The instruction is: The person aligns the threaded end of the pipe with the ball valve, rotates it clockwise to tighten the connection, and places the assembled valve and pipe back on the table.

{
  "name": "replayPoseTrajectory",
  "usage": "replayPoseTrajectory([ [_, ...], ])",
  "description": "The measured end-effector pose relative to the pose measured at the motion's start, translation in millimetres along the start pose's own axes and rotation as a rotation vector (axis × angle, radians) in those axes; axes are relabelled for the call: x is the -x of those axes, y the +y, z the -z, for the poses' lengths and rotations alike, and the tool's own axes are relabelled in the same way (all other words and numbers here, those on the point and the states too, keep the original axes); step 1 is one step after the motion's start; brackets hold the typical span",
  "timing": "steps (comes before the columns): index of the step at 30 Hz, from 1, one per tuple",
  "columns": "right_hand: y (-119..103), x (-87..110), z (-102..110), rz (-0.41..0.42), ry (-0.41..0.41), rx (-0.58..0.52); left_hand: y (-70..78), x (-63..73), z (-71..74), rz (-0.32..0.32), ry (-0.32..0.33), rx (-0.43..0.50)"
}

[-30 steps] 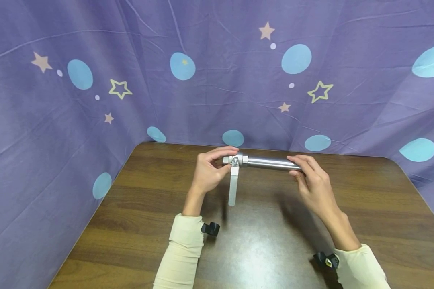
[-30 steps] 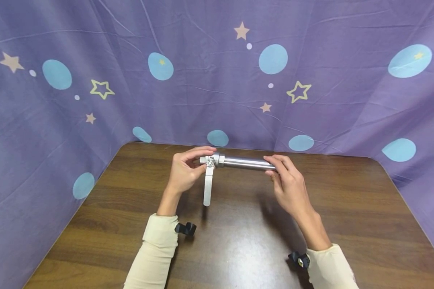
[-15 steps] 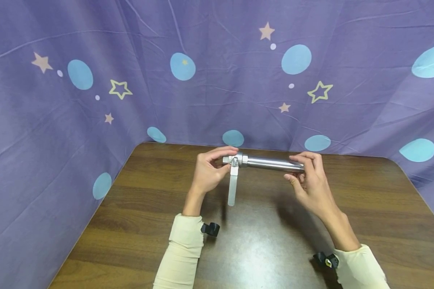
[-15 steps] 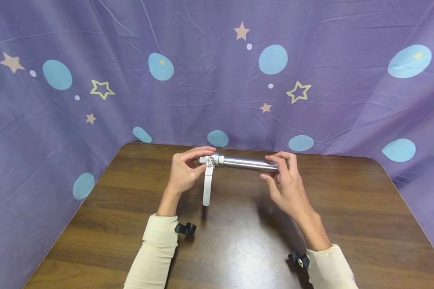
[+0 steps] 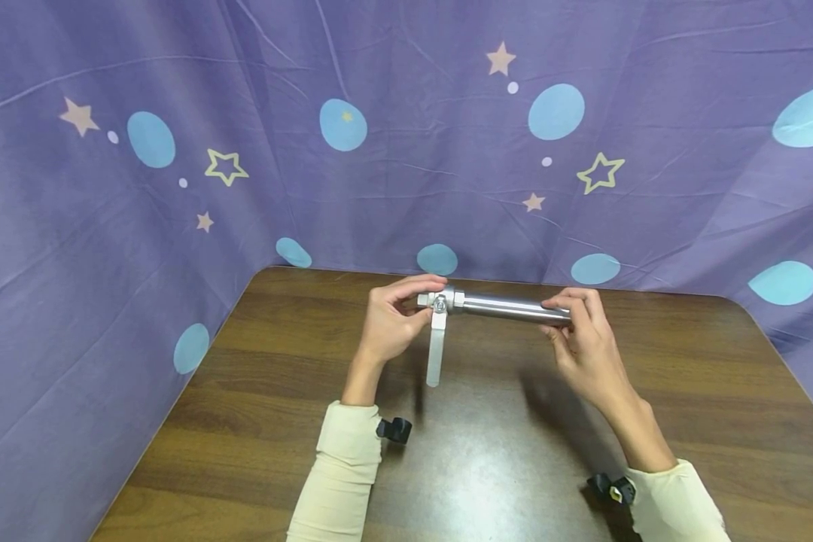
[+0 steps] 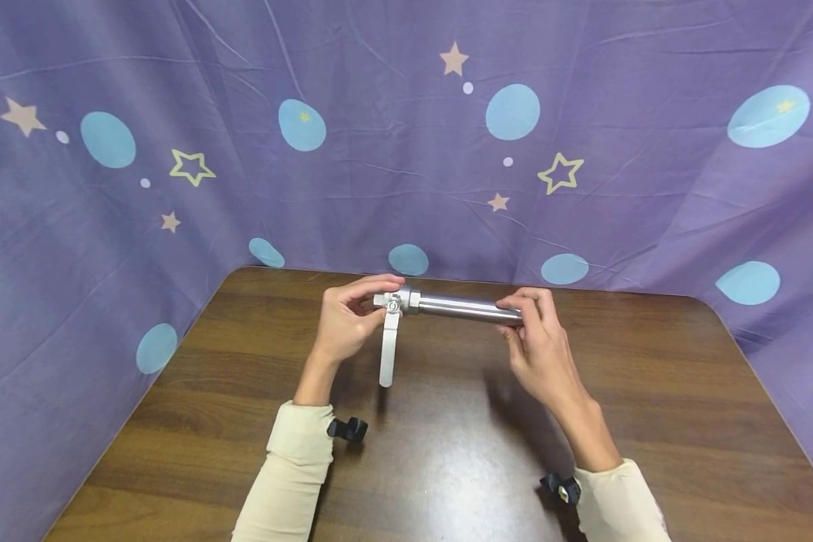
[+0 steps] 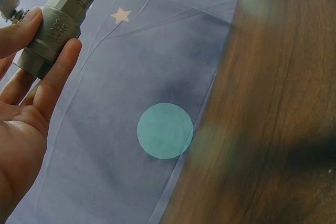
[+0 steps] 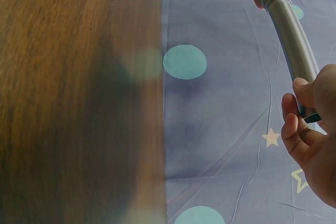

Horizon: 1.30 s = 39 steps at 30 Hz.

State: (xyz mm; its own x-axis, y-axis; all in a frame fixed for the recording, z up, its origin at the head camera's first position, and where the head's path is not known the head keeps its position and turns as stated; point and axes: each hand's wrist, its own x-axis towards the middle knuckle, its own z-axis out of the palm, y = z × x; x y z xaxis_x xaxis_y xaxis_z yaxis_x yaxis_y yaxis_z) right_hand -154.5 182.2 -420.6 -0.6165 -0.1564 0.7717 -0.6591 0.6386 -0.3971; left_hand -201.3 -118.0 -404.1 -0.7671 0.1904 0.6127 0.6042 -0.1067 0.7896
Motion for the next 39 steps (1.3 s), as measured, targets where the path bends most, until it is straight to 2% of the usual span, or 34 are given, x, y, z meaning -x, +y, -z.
replayPoseTrajectory([
  [18, 0.6, -2.0, 2.0, 0.0, -0.007, -0.034, -2.3, 0.1, 0.4, -0.015, -0.002, -0.002],
  [24, -0.7, -2.2, 1.3, 0.003, 0.016, -0.058, -1.5, -0.2, -0.1, -0.01, 0.002, -0.001],
  [31, 0.3, -0.7, 3.3, -0.027, -0.013, -0.045, -2.8, 0.3, -0.1, -0.008, 0.0, -0.013],
  [39, 0.6, -1.7, 2.7, 0.007, 0.006, -0.032, -2.5, 0.1, -0.6, -0.012, -0.003, -0.019],
])
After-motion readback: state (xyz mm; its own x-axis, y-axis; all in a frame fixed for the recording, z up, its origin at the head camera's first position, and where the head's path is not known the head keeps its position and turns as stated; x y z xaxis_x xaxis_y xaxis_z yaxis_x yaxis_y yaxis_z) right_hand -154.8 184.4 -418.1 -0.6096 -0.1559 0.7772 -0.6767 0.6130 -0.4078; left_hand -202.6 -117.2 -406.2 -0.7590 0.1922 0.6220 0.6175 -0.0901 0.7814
